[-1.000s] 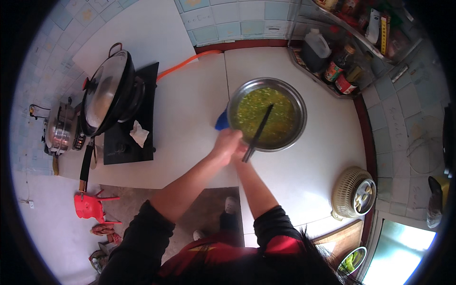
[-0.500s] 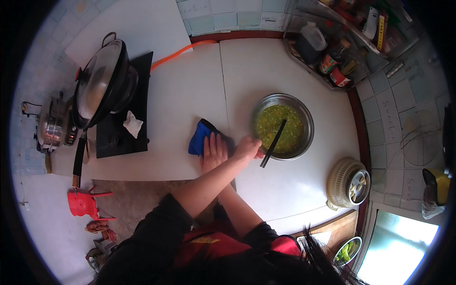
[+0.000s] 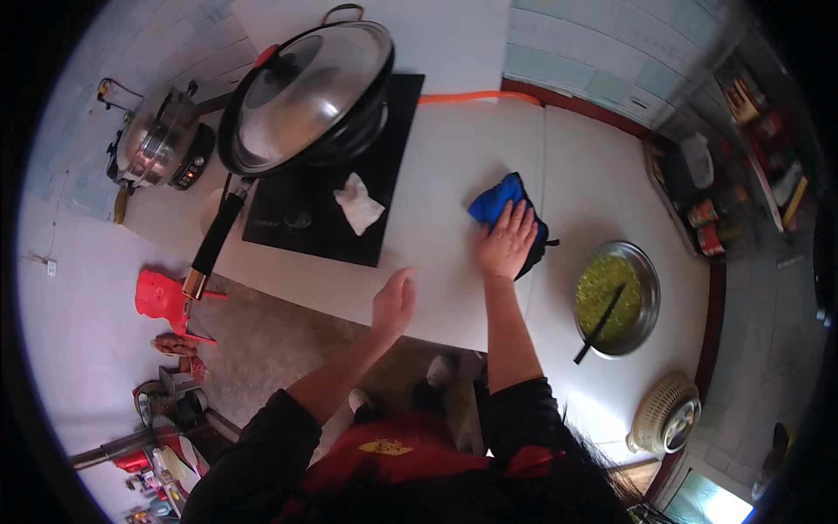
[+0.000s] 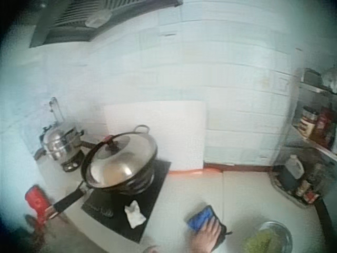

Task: The person retrieves eggs from a plastic bag and places them into a steamer pot. They then wipe the kitchen counter with a blue cloth, moving a cutting board and a bowl of vegetables to clean underneath. Finally, they pick up a pink fly swatter and place it on a nearby table.

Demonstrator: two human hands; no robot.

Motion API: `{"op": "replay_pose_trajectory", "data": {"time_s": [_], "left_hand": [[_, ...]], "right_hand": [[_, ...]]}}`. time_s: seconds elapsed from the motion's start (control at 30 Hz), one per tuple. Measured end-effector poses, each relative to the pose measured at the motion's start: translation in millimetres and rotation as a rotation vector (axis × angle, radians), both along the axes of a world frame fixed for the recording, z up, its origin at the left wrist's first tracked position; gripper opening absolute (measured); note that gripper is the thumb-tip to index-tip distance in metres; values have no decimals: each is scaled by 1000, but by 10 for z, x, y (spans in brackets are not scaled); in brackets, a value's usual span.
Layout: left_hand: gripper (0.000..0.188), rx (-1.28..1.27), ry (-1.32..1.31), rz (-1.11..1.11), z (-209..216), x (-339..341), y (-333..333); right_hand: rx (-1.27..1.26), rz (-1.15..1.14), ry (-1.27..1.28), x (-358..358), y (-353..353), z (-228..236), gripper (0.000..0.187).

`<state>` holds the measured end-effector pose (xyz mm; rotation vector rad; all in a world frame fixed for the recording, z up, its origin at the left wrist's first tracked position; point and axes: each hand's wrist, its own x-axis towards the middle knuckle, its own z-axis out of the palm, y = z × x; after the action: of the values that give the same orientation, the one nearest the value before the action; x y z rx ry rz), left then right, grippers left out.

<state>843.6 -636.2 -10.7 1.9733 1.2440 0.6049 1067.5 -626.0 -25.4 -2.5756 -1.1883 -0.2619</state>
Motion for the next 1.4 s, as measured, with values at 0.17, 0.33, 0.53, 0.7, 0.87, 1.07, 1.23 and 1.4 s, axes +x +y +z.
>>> {"op": "replay_pose_trajectory", "data": {"time_s": [0.17,0.33,0.53,0.7,0.87,1.07,1.23,1.4], "left_hand": [[24,425,178,-182,-230,-481,258],[24,407,180,-229,-223,-484,251],[25,427,158,-253,-185,-489,257],[23,402,184,-246,-214,-513,245],[23,471,149,-238,-191,-495,244],[21,473,205,-217,-171,-475,223],[27,464,231,-206,-243,-459,257],[39,257,-18,-134,-107,-561,-12]], "right_hand": [[-9,4,-26,147,625,-83,60],[-35,43,-29,307,1251,-105,60],[-22,151,-43,411,2000,-199,61],[-103,396,-14,178,2056,-103,60],[-118,506,37,-132,1575,1,62],[-33,530,72,-522,751,-67,62],[-83,471,112,-876,33,120,59],[-53,394,156,-1260,-509,102,56]]}}
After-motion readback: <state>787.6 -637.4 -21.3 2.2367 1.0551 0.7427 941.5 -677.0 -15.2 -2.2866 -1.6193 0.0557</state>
